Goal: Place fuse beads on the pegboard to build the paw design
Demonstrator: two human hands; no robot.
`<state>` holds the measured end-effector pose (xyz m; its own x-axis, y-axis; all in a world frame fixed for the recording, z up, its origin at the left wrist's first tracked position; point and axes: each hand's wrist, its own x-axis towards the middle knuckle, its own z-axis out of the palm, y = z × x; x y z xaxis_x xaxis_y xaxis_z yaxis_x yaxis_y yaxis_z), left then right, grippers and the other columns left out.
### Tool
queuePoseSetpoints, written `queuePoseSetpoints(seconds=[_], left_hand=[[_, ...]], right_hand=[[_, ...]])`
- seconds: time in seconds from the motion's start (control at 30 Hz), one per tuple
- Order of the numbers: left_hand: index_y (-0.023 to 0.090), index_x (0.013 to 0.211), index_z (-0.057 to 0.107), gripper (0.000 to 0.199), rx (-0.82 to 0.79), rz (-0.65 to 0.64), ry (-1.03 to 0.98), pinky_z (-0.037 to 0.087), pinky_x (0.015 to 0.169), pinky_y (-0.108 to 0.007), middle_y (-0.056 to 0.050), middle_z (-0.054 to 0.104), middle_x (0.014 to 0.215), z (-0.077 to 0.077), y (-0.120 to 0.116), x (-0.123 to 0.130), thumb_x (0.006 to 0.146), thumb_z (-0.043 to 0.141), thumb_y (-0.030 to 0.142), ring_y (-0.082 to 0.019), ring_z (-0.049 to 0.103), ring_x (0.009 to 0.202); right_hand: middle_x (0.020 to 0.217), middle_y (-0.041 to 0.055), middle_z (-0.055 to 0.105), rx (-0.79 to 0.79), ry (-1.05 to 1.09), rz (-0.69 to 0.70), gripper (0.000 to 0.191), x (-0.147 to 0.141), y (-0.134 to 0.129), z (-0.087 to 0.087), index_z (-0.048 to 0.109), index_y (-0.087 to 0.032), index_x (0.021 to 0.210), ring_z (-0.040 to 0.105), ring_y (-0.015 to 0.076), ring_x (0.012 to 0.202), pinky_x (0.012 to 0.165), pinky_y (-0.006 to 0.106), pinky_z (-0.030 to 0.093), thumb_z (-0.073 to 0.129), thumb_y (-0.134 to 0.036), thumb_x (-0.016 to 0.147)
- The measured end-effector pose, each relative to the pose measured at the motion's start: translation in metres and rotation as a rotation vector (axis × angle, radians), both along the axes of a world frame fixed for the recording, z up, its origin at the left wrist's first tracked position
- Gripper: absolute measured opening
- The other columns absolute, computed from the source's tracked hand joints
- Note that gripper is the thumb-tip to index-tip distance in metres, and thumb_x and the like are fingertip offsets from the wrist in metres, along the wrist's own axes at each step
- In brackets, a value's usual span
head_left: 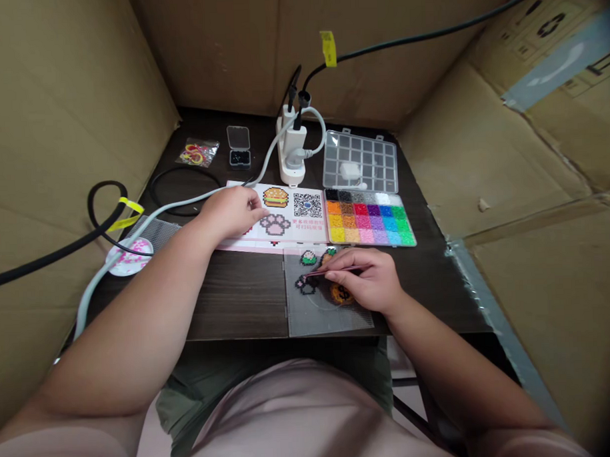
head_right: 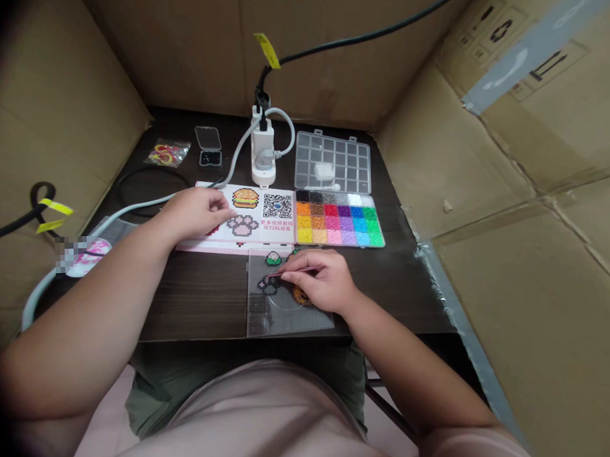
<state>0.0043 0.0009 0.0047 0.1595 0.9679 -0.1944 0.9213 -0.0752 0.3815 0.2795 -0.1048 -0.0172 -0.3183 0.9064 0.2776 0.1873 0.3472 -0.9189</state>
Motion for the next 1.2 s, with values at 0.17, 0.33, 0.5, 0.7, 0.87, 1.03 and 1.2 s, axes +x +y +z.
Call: queuePoseSetpoints(seconds=[0.17, 0.33, 0.5, 0.7, 0.87, 1.03, 1.2], left_hand=[[0.024, 0.091, 0.076, 0.027, -0.007, 0.002, 0.013, 0.045, 0.073, -0.037, -0.008, 0.077, 0.087, 0.0, 0.0, 0.002, 0.091, 0.068, 0.049, -0.026, 0.068, 0.085], [0.021, 0.091, 0.08, 0.025, 0.121, -0.044, -0.11, 0.048, 0.077, -0.037, -0.007, 0.077, 0.087, 0.001, -0.006, 0.005, 0.089, 0.069, 0.044, -0.023, 0.067, 0.082], [0.024, 0.087, 0.085, 0.026, -0.133, -0.391, -0.453, 0.054, 0.081, -0.032, -0.004, 0.083, 0.089, 0.019, -0.024, 0.006, 0.09, 0.065, 0.041, -0.021, 0.073, 0.088], [0.033, 0.099, 0.089, 0.03, -0.577, -0.612, -0.475, 0.055, 0.088, -0.028, 0.001, 0.087, 0.109, 0.024, -0.036, 0.018, 0.081, 0.071, 0.018, -0.021, 0.08, 0.099], [0.036, 0.114, 0.087, 0.049, -0.554, -0.693, -0.348, 0.054, 0.082, -0.024, 0.003, 0.087, 0.112, 0.017, -0.036, 0.021, 0.08, 0.065, 0.009, -0.017, 0.079, 0.092], [0.033, 0.119, 0.086, 0.056, -0.53, -0.747, -0.289, 0.053, 0.076, -0.023, 0.004, 0.088, 0.106, 0.019, -0.037, 0.02, 0.078, 0.06, 0.005, -0.014, 0.076, 0.079], [0.031, 0.121, 0.085, 0.056, -0.524, -0.758, -0.273, 0.052, 0.076, -0.021, 0.004, 0.088, 0.106, 0.018, -0.037, 0.021, 0.08, 0.059, 0.004, -0.013, 0.075, 0.078]], right_hand=[[0.08, 0.0084, 0.085, 0.032, -0.01, 0.011, 0.007, 0.0, 0.0, 0.0, 0.084, -0.021, 0.078, 0.083, 0.0212, 0.072, 0.069, 0.031, 0.069, 0.089, -0.024, 0.083], [0.08, 0.0084, 0.085, 0.033, -0.02, 0.006, 0.009, 0.0, 0.0, 0.0, 0.084, -0.021, 0.078, 0.082, 0.0209, 0.072, 0.071, 0.031, 0.068, 0.088, -0.026, 0.084], [0.081, 0.0085, 0.085, 0.021, -0.023, 0.012, 0.011, 0.0, 0.0, 0.001, 0.083, -0.021, 0.077, 0.082, 0.0213, 0.074, 0.073, 0.033, 0.069, 0.088, -0.028, 0.084], [0.082, 0.0088, 0.086, 0.017, -0.027, 0.023, 0.011, 0.001, 0.001, 0.001, 0.083, -0.022, 0.078, 0.082, 0.0214, 0.074, 0.073, 0.033, 0.069, 0.088, -0.028, 0.085], [0.083, 0.0085, 0.086, 0.037, -0.002, 0.039, 0.006, 0.001, 0.001, -0.001, 0.084, -0.021, 0.08, 0.083, 0.0211, 0.075, 0.073, 0.032, 0.069, 0.087, -0.022, 0.085], [0.083, 0.0083, 0.086, 0.047, 0.02, 0.051, 0.006, 0.0, 0.001, -0.002, 0.084, -0.021, 0.081, 0.083, 0.021, 0.075, 0.073, 0.031, 0.069, 0.086, -0.017, 0.084], [0.083, 0.0085, 0.086, 0.03, 0.016, 0.031, 0.008, 0.0, 0.0, 0.0, 0.084, -0.021, 0.079, 0.083, 0.0211, 0.075, 0.072, 0.031, 0.069, 0.088, -0.024, 0.085]])
